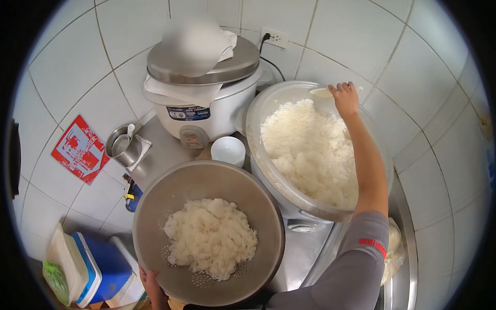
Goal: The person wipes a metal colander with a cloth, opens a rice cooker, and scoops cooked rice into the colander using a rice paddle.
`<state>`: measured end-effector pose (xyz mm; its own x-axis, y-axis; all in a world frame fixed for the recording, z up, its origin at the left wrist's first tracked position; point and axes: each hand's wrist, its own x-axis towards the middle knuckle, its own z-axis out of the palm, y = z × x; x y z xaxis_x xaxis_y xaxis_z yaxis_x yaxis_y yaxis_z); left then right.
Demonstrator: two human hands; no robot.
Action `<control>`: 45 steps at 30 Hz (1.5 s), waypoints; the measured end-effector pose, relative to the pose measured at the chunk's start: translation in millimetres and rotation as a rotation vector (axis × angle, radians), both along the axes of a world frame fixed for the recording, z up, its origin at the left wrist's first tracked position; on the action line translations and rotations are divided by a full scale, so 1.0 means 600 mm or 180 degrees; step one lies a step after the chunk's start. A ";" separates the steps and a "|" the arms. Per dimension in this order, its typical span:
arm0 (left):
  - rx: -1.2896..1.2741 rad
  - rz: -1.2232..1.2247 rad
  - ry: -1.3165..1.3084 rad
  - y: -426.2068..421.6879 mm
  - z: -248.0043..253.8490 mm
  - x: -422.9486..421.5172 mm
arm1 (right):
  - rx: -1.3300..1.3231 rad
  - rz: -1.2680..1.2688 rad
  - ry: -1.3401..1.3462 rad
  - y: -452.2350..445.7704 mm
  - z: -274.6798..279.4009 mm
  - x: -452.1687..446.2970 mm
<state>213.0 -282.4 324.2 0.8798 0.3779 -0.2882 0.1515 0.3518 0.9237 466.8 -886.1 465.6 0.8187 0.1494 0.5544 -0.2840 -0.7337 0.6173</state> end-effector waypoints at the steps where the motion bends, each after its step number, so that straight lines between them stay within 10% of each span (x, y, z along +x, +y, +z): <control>1: 0.0008 -0.0059 -0.0011 0.003 -0.004 0.001 | -0.0168 0.0389 0.0090 -0.009 -0.006 0.022; 10: 0.0203 0.0076 0.0049 -0.003 -0.002 0.001 | 0.1422 -0.0104 0.1508 -0.049 -0.048 0.063; 25: 0.0334 -0.0034 0.0060 0.012 -0.013 -0.003 | 0.1795 0.0144 0.2666 0.055 -0.014 -0.088; 28: 0.0071 -0.0071 -0.0093 0.002 -0.004 -0.001 | 0.1641 0.1308 0.2257 0.004 -0.004 -0.085; 30: 0.0182 0.0311 0.0169 0.001 -0.004 -0.008 | 0.2021 0.0250 0.1603 0.009 0.072 -0.087; 35: 0.0247 0.0236 -0.0043 0.026 -0.044 -0.008 | -0.0451 -0.0445 0.0778 -0.168 -0.033 -0.060; 41: 0.0309 0.0269 0.0046 0.017 -0.025 -0.011 | 0.0740 -0.1055 0.1456 -0.164 -0.062 -0.081; 45: 0.0188 0.0217 -0.0069 0.013 -0.032 -0.007 | 0.1071 0.0103 0.1236 -0.201 -0.101 -0.123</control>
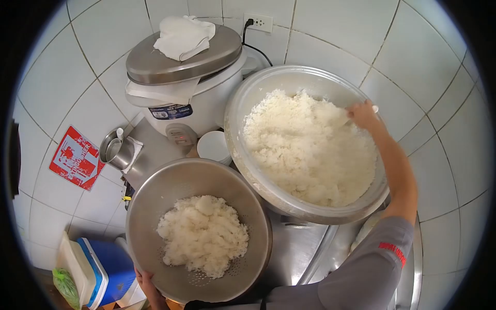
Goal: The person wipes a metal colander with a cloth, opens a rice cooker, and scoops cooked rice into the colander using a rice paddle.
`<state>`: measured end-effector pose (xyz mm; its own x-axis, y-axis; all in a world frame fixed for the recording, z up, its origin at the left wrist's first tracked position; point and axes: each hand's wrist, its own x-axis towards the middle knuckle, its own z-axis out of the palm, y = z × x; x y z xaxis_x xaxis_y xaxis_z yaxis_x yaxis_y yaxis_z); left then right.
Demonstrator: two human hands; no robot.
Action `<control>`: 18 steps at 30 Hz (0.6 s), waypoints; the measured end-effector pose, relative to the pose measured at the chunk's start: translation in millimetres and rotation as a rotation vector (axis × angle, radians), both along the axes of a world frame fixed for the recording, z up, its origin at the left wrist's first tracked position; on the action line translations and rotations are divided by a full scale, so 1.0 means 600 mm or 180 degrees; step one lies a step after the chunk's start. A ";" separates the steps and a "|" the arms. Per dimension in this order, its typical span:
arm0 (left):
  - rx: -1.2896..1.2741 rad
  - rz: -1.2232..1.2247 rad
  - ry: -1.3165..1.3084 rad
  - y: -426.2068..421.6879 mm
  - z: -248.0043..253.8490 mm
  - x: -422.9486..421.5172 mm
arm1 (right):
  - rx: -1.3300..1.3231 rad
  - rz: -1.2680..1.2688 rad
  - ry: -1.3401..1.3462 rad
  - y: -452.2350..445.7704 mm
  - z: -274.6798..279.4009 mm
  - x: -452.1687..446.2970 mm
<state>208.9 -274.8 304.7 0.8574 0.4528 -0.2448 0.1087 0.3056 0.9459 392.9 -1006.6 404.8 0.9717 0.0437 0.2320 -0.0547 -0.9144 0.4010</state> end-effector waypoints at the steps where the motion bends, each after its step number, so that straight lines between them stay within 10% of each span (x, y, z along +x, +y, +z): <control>1: -0.0051 -0.0036 -0.0049 -0.001 0.003 0.001 | 0.0082 -0.0134 0.0111 0.012 0.005 -0.007; 18: 0.0212 -0.0203 -0.0001 -0.005 0.014 0.003 | 0.0866 -0.0706 0.0996 0.161 0.047 -0.060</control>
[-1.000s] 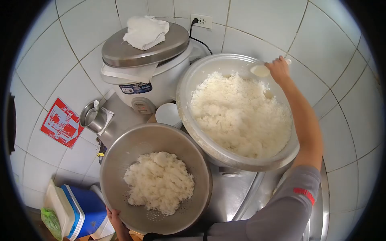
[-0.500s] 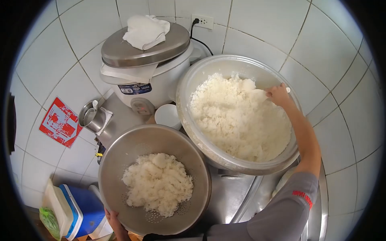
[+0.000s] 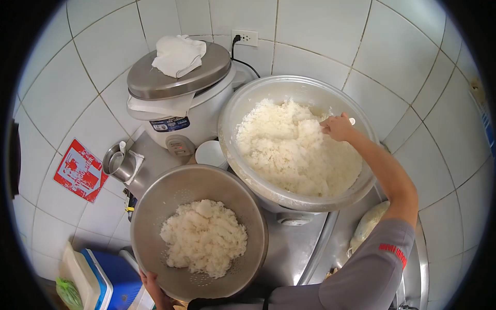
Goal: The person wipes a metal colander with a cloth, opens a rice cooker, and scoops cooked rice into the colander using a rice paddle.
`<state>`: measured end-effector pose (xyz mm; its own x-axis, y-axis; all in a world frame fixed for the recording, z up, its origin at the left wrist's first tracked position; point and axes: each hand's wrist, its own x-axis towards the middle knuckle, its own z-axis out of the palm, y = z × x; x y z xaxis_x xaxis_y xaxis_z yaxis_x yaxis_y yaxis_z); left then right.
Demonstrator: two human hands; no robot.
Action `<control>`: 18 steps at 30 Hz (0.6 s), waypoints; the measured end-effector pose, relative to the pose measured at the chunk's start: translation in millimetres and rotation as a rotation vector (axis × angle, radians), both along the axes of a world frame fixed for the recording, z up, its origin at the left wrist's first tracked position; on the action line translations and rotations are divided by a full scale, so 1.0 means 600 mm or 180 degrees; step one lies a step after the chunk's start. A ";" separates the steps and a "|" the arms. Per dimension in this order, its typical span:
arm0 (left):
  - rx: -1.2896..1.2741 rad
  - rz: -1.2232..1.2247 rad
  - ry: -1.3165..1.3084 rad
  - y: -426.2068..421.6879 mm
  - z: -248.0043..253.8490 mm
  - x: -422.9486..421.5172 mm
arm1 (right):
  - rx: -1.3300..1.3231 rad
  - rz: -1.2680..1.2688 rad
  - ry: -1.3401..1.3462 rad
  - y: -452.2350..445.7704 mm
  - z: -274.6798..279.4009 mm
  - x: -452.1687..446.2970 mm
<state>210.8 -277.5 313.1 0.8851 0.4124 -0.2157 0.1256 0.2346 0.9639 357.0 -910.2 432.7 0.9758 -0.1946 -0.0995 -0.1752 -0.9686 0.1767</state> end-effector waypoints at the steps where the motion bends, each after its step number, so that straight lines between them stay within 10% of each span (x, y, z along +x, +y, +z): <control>1: -0.0102 -0.0005 -0.0033 -0.006 0.007 0.000 | 0.0032 -0.0033 0.0033 0.001 -0.002 0.001; 9: -0.0268 0.0019 -0.0003 -0.028 0.036 0.001 | 0.0226 0.0661 0.0011 0.085 -0.025 -0.005; 14: -0.0615 -0.0034 -0.0174 -0.020 0.027 -0.001 | -0.2232 0.1134 -0.0279 0.315 0.101 -0.037; 18: -0.0658 -0.0096 -0.0274 -0.019 0.026 0.001 | -0.1983 0.1221 -0.1256 0.335 0.128 -0.050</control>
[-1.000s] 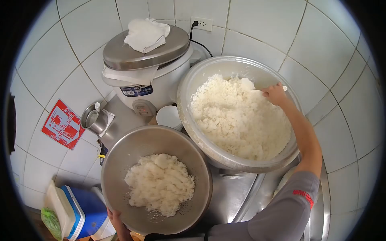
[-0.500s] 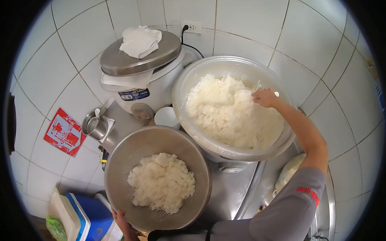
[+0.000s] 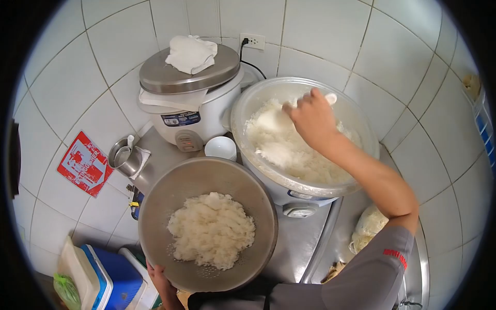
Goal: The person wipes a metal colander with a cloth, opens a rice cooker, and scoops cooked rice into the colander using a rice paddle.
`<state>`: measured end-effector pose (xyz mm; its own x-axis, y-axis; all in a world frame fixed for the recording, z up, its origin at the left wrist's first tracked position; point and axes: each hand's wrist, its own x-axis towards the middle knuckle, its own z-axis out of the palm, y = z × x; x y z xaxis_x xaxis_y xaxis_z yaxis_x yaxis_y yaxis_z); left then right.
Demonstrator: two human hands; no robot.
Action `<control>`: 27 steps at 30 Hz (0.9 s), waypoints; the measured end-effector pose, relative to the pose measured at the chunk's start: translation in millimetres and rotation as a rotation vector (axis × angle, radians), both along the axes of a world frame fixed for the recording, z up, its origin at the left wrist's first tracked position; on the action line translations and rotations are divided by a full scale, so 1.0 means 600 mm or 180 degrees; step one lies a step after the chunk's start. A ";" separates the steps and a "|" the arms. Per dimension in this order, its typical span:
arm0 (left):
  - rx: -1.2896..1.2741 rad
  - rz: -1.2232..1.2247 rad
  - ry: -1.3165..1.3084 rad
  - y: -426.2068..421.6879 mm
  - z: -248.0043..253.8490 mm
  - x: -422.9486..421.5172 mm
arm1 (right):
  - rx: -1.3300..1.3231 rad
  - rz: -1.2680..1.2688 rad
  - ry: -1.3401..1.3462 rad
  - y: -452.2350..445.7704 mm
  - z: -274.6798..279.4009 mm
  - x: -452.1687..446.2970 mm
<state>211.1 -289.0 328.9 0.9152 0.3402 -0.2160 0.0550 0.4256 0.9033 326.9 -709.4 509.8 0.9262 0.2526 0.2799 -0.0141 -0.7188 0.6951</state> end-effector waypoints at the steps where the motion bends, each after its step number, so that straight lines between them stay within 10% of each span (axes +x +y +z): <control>1: -0.0011 0.0014 -0.0019 0.000 -0.002 -0.002 | -0.0065 0.0131 0.0391 -0.007 -0.050 -0.008; 5: 0.0008 0.0028 -0.0019 0.001 -0.006 -0.001 | 0.0380 -0.0163 0.1430 -0.027 -0.042 -0.033; 8: 0.0021 -0.0039 -0.0041 0.003 -0.006 -0.002 | 0.0963 -0.0660 0.0618 -0.082 -0.016 -0.009; 12: 0.0067 -0.0010 -0.0072 0.004 -0.006 -0.006 | 0.1600 -0.0246 0.0321 -0.206 -0.194 0.014; 15: 0.0049 0.0093 -0.0069 0.002 -0.018 -0.005 | 0.2910 -0.1111 0.1556 -0.130 -0.152 -0.012; 27: -0.0026 0.0107 0.0015 -0.003 -0.011 -0.006 | 0.3652 -0.1012 0.2590 -0.103 -0.061 -0.058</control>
<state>207.3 -291.0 322.1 0.9022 0.3692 -0.2230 0.0446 0.4345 0.8996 292.3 -771.0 473.2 0.8978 0.0112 -0.4402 -0.1652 -0.9180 -0.3604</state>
